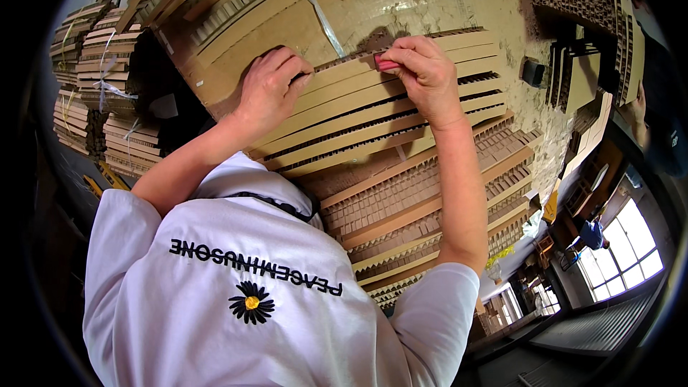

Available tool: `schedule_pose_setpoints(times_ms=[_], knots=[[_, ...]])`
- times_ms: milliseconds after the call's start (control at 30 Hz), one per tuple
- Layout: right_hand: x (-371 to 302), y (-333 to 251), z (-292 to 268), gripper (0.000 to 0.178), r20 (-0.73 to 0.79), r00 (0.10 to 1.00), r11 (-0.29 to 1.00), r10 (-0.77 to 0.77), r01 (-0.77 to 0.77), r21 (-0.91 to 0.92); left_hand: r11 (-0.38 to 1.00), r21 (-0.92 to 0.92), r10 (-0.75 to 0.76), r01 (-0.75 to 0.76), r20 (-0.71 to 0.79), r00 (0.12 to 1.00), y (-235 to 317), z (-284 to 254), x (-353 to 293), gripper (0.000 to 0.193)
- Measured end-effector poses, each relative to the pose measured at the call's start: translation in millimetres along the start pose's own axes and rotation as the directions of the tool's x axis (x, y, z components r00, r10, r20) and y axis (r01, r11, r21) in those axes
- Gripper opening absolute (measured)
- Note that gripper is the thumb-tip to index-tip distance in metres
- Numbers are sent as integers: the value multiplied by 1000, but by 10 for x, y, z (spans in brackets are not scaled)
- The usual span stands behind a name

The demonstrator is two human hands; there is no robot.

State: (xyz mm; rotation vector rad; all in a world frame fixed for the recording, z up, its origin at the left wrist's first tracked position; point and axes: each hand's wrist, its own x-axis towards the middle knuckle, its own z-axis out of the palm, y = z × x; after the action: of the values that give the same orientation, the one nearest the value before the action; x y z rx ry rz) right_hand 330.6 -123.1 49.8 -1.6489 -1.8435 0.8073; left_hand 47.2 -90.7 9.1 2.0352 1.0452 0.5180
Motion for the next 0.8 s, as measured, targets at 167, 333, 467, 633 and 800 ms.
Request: schedule_pose_setpoints(times_ms=[167, 333, 467, 633, 800], knots=[[-15, 24, 6, 27, 6, 1000, 999, 24, -25, 36, 999, -22, 31, -33, -77, 997, 38, 97, 83, 13], [-48, 18, 13, 29, 22, 997, 995, 72, -73, 73, 1000, -8, 30, -30, -72, 997, 58, 148, 122, 14], [-19, -13, 32, 27, 31, 997, 992, 65, -68, 106, 1000, 24, 3, -3, -25, 1000, 31, 160, 105, 15], [-7, -24, 41, 23, 0, 999, 994, 53, -53, 92, 1000, 11, 7, -8, 32, 999, 12, 127, 125, 13], [-139, -335, -162, 15, -417, 853, 923, 313, -170, 345, 1000, -25, 0, 2, 79, 997, 75, -42, 258, 12]])
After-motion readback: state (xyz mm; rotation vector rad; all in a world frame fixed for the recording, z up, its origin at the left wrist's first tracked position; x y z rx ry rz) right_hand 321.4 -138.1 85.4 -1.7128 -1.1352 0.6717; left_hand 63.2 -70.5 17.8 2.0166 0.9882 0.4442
